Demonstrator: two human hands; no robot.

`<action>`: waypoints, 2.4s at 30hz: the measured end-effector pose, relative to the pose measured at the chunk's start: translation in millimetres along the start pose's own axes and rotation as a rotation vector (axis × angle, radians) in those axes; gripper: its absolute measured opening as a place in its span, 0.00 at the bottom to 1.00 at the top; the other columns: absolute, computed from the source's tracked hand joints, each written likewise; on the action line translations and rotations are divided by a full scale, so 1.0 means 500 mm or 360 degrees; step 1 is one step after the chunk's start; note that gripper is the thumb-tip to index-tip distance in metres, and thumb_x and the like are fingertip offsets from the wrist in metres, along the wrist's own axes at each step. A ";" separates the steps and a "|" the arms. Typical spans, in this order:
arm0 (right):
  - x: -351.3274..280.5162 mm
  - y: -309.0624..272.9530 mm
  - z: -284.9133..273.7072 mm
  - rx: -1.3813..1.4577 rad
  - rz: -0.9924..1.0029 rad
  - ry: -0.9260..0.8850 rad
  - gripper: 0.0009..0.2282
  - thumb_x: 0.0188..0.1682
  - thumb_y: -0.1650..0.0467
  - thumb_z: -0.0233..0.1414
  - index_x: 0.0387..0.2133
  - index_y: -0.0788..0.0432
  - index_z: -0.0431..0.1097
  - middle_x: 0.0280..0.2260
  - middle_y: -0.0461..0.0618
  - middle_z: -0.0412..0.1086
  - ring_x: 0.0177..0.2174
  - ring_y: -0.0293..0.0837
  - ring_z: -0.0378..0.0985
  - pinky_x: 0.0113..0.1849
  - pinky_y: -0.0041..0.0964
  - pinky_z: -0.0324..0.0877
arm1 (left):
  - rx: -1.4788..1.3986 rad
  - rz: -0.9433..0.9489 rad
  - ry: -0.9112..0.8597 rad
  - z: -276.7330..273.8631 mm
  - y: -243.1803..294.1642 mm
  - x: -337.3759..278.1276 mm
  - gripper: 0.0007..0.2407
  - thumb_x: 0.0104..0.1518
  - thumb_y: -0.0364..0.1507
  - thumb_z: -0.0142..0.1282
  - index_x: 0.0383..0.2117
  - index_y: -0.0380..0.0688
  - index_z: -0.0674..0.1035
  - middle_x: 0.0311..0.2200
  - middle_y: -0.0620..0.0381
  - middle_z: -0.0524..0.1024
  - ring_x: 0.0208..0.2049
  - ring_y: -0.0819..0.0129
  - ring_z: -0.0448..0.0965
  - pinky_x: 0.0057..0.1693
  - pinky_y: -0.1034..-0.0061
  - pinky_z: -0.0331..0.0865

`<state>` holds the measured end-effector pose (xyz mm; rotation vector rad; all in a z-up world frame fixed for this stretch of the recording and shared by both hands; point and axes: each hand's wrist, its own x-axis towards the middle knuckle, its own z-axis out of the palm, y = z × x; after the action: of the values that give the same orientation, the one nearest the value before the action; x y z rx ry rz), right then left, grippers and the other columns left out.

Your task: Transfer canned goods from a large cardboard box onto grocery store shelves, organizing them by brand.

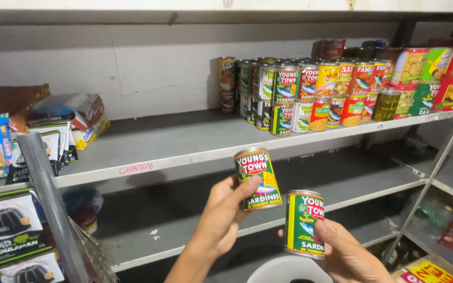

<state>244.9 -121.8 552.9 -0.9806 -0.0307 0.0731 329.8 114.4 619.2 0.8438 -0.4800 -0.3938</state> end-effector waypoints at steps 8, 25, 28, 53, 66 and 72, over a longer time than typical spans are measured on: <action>0.184 -0.116 0.061 -0.0471 -0.0586 -0.0021 0.19 0.45 0.70 0.59 0.48 0.68 0.71 0.42 0.54 0.76 0.43 0.40 0.77 0.49 0.39 0.69 | 0.0471 0.0614 0.0200 -0.049 0.095 0.189 0.16 0.56 0.32 0.63 0.45 0.35 0.78 0.40 0.53 0.82 0.42 0.70 0.81 0.51 0.74 0.74; 0.637 -0.060 -0.012 -0.1714 -0.2108 0.0971 0.35 0.45 0.53 0.57 0.55 0.70 0.59 0.36 0.64 0.75 0.33 0.62 0.80 0.38 0.53 0.73 | 0.1821 0.0736 0.1116 -0.261 0.085 0.655 0.20 0.42 0.27 0.73 0.43 0.38 0.79 0.40 0.44 0.83 0.41 0.53 0.84 0.49 0.63 0.76; 0.629 -0.057 -0.016 -0.1632 -0.2163 0.0986 0.33 0.46 0.55 0.55 0.54 0.71 0.59 0.36 0.63 0.74 0.32 0.59 0.80 0.37 0.52 0.74 | 0.1932 0.0401 0.1191 -0.304 0.044 0.759 0.18 0.45 0.26 0.72 0.43 0.37 0.80 0.42 0.43 0.80 0.45 0.48 0.82 0.50 0.60 0.75; 0.649 -0.069 -0.053 -0.1730 -0.2612 0.0873 0.32 0.41 0.61 0.58 0.55 0.71 0.60 0.45 0.66 0.62 0.44 0.60 0.75 0.45 0.51 0.73 | 0.2685 0.0339 0.0963 -0.441 -0.008 1.055 0.28 0.43 0.22 0.69 0.55 0.33 0.73 0.58 0.36 0.69 0.60 0.47 0.70 0.62 0.69 0.66; 0.587 -0.073 0.049 -0.1598 -0.2508 0.1109 0.31 0.43 0.55 0.56 0.50 0.68 0.65 0.43 0.62 0.67 0.43 0.63 0.75 0.44 0.53 0.70 | 0.2161 0.1017 0.1013 -0.186 0.085 0.748 0.15 0.58 0.30 0.57 0.47 0.33 0.78 0.50 0.33 0.75 0.55 0.39 0.72 0.60 0.57 0.66; 0.594 -0.073 0.039 -0.1710 -0.2497 0.1151 0.32 0.46 0.51 0.51 0.51 0.68 0.65 0.43 0.64 0.68 0.43 0.66 0.74 0.42 0.55 0.69 | 0.1008 0.0442 -0.0095 -0.091 0.074 0.489 0.22 0.60 0.40 0.53 0.57 0.41 0.75 0.49 0.50 0.80 0.49 0.67 0.78 0.54 0.74 0.71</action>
<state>541.6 -103.3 591.9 -1.7285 -0.1765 -1.9007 561.3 39.8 682.2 1.3565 -0.7863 0.0008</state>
